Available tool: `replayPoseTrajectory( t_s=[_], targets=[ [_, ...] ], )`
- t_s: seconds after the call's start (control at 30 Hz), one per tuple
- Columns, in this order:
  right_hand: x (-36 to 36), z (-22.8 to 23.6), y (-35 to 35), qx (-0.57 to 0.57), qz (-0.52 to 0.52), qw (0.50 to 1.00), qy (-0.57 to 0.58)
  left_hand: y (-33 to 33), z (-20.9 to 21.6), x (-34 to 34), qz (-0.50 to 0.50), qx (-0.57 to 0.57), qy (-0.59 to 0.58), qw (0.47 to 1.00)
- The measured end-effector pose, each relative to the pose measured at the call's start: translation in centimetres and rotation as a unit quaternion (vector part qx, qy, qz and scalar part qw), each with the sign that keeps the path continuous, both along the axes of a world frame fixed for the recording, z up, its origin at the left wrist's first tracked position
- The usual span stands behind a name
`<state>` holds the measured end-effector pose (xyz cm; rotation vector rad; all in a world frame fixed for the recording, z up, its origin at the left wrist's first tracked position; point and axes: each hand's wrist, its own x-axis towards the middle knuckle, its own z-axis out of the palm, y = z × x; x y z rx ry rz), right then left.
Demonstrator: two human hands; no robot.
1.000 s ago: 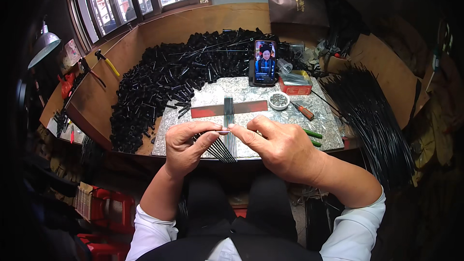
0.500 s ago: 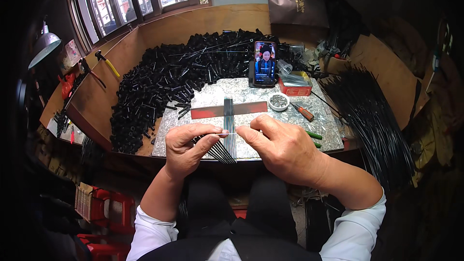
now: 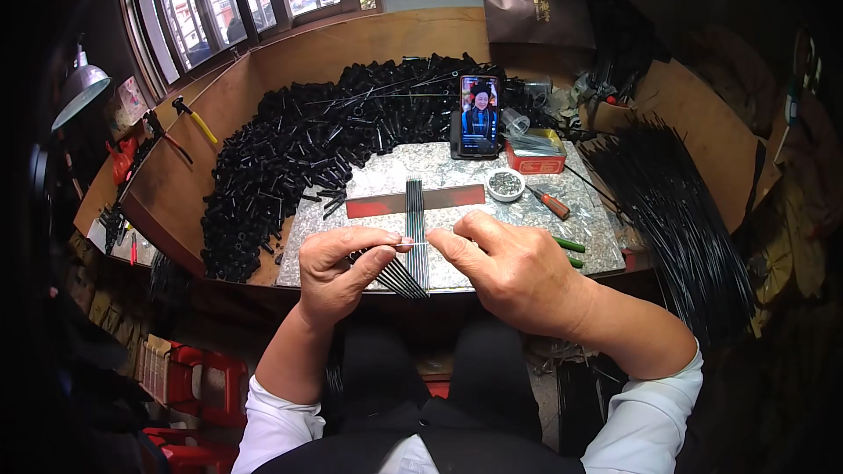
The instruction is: Assembling and trimming black plastic components at a production workbench.
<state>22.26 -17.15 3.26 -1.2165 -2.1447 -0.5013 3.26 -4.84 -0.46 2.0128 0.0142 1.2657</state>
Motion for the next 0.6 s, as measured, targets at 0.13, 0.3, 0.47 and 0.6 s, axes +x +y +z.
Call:
replayPoseTrajectory(
  t_s=[0.13,0.3,0.47,0.6],
  targets=[
    [0.02,-0.11,0.08,0.005,0.007,1.0,0.002,0.12,0.09,-0.18,0.001,-0.006,0.01,1.0],
    [0.09,-0.3,0.06,0.012,0.02,1.0,-0.005,0.18,-0.01,-0.28,0.004,-0.004,0.005,1.0],
    [-0.01,0.02,0.0,0.012,0.006,1.0,-0.008,0.05,0.03,-0.18,-0.001,-0.005,0.007,1.0],
    [0.11,-0.09,-0.02,0.024,0.006,1.0,-0.014,0.05,-0.18,-0.06,-0.005,-0.011,0.0,1.0]
  ],
)
